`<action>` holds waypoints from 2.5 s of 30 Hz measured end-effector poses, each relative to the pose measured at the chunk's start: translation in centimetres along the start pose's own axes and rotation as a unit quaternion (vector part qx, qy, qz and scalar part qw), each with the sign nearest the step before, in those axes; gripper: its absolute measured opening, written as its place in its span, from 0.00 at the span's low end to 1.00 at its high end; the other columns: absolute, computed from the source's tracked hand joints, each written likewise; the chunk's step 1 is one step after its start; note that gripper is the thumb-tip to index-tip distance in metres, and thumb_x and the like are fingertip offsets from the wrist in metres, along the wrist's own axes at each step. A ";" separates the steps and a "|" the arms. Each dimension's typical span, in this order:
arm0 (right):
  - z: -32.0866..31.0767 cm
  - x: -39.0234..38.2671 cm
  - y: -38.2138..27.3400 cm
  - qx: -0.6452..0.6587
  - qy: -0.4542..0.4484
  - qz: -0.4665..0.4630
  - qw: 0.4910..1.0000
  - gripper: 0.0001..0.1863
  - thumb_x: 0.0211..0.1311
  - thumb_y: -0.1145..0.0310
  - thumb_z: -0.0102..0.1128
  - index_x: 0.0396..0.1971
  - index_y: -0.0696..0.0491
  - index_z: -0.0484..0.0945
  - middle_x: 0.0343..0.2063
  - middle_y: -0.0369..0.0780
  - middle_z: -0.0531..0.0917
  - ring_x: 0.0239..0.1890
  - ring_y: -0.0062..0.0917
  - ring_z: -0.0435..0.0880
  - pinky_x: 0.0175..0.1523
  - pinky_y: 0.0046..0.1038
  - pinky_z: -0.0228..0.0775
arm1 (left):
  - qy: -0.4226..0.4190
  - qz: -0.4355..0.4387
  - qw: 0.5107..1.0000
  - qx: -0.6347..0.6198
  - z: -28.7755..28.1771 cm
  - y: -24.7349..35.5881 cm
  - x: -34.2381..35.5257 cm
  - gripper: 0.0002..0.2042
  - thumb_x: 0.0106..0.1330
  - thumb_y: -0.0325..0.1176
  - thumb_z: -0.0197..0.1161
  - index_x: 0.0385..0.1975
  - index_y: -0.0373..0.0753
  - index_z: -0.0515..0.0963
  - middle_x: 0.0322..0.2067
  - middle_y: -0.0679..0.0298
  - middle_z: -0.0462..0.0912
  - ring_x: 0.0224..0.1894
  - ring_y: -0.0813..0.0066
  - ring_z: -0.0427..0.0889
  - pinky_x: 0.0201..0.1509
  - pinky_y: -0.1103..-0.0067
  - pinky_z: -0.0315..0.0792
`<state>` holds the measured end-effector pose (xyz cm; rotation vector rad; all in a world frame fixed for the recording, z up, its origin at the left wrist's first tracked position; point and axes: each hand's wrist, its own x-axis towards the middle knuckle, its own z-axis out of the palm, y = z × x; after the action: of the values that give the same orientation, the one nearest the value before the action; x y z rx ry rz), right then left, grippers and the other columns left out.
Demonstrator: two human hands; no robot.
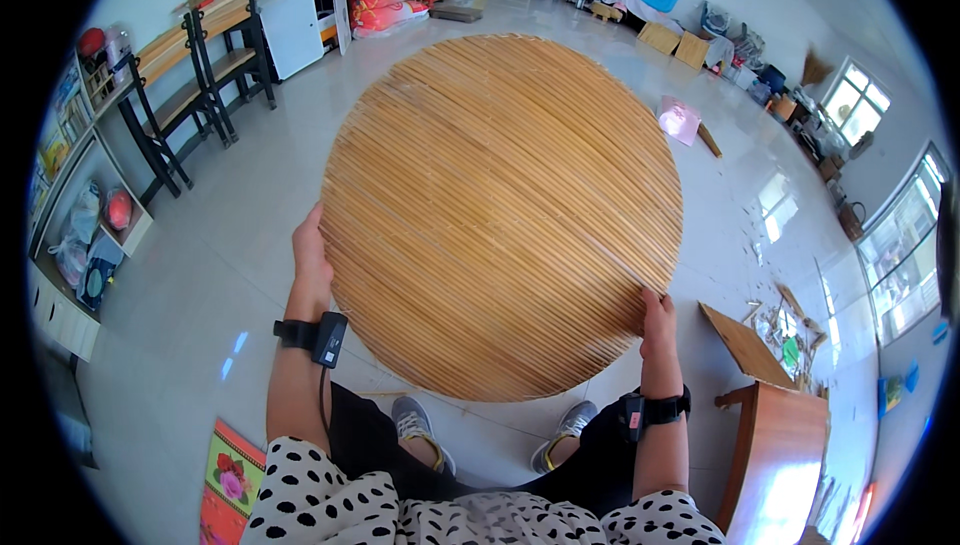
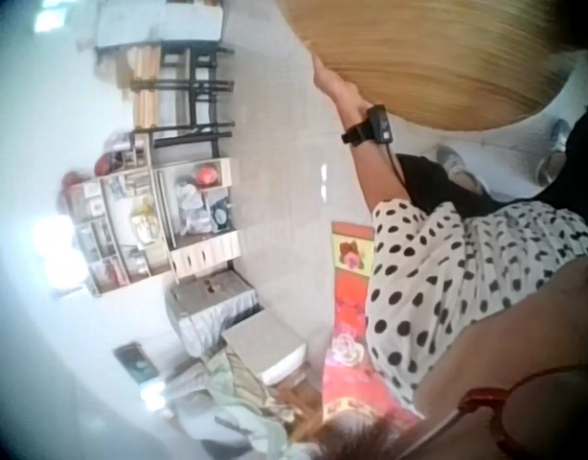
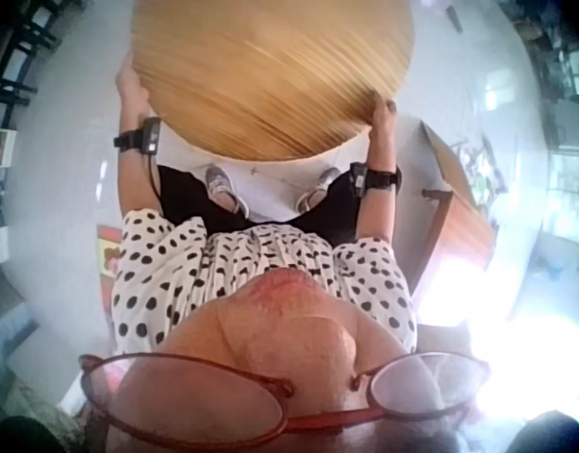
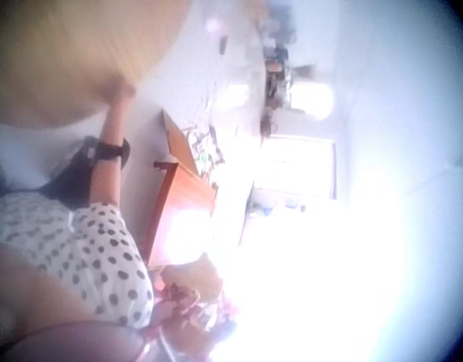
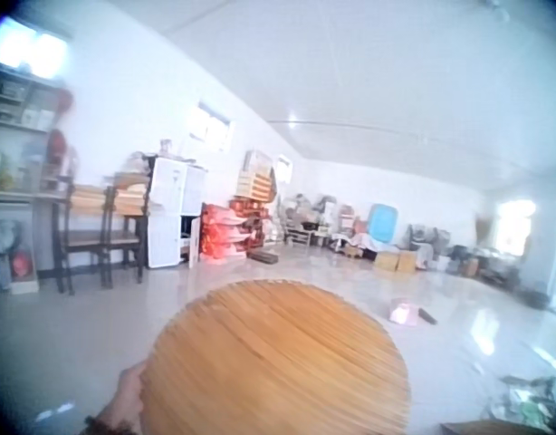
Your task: The person sews the edge of a woven bamboo disc by hand using a needle and thread, pulling the thread through the gaps to secure the border.
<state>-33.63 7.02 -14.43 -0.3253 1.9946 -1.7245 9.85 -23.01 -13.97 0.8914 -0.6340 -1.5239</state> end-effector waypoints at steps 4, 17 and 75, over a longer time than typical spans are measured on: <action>0.1 -0.2 -0.3 0.001 -0.006 0.011 1.000 0.26 0.61 0.60 0.59 0.56 0.59 0.70 0.47 0.41 0.78 0.49 0.27 0.74 0.51 0.30 0.66 | 0.006 0.004 1.000 -0.011 0.0 0.1 -0.2 0.19 0.71 0.42 0.54 0.49 0.31 0.77 0.45 0.56 0.83 0.45 0.65 0.82 0.50 0.72 0.76; -0.8 1.7 1.5 0.010 -0.013 -0.005 1.000 0.26 0.61 0.57 0.59 0.55 0.55 0.71 0.45 0.40 0.78 0.44 0.25 0.75 0.38 0.28 0.67 | -0.022 -0.017 0.999 -0.045 0.2 0.3 -0.4 0.18 0.72 0.41 0.52 0.48 0.31 0.77 0.44 0.58 0.83 0.43 0.67 0.82 0.48 0.73 0.75; -0.2 0.9 0.4 -0.004 -0.011 0.001 1.000 0.27 0.60 0.59 0.60 0.55 0.61 0.71 0.49 0.43 0.78 0.51 0.28 0.75 0.54 0.30 0.65 | 0.003 0.003 1.000 0.018 0.3 0.1 -0.5 0.20 0.70 0.43 0.56 0.50 0.31 0.76 0.46 0.56 0.83 0.47 0.66 0.80 0.53 0.72 0.72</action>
<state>-34.47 6.81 -15.03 -0.3425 1.9850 -1.7053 9.65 -22.60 -13.64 0.9211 -0.6617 -1.5073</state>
